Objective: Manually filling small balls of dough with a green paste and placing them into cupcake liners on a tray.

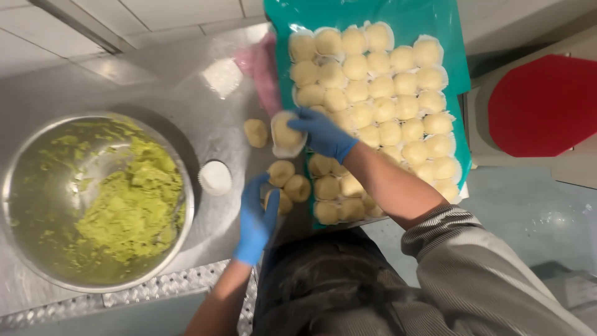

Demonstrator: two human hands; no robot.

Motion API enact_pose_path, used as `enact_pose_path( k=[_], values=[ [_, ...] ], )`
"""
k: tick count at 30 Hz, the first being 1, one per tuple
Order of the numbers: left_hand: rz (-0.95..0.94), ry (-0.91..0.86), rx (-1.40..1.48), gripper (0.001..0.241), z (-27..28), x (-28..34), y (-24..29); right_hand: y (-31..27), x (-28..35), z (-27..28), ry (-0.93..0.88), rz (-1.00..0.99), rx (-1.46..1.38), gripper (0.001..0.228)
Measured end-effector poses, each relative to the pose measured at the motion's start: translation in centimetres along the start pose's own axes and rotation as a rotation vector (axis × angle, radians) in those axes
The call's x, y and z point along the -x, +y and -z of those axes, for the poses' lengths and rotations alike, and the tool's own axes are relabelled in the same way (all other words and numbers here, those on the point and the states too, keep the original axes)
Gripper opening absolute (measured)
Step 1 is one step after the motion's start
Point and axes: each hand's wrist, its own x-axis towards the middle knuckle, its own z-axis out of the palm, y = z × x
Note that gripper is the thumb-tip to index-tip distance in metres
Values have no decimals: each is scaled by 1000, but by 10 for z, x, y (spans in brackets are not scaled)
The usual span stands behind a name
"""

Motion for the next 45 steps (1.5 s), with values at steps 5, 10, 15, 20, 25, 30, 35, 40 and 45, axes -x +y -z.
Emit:
enact_pose_path(
  k=[5,10,15,20,25,30,35,40,45],
  values=[
    [-189,3,-231,36,-103,-107,-9,-121,-36,117,126,272,109,42],
    [-458,-45,-191,47,-223,-212,30,-243,-66,266,186,457,405,23],
    [-604,-185,-761,69,-326,-281,18,-255,-98,312,223,331,861,30],
    [-531,-225,-714,68,-335,-288,5,-252,-85,279,53,281,1209,26],
    [-399,-39,-333,61,-202,-233,31,-241,-90,263,55,600,1705,28],
    [243,393,-540,66,-118,-127,-104,-192,-70,120,-232,1031,1364,30],
    [271,420,-106,67,-93,-131,-108,-79,-77,-8,-699,986,1404,18],
    [446,356,144,86,-89,-117,-158,13,-95,-31,-672,666,1632,58],
    [375,416,452,68,-60,-66,-104,6,-53,-32,-406,474,1493,43]
  ],
)
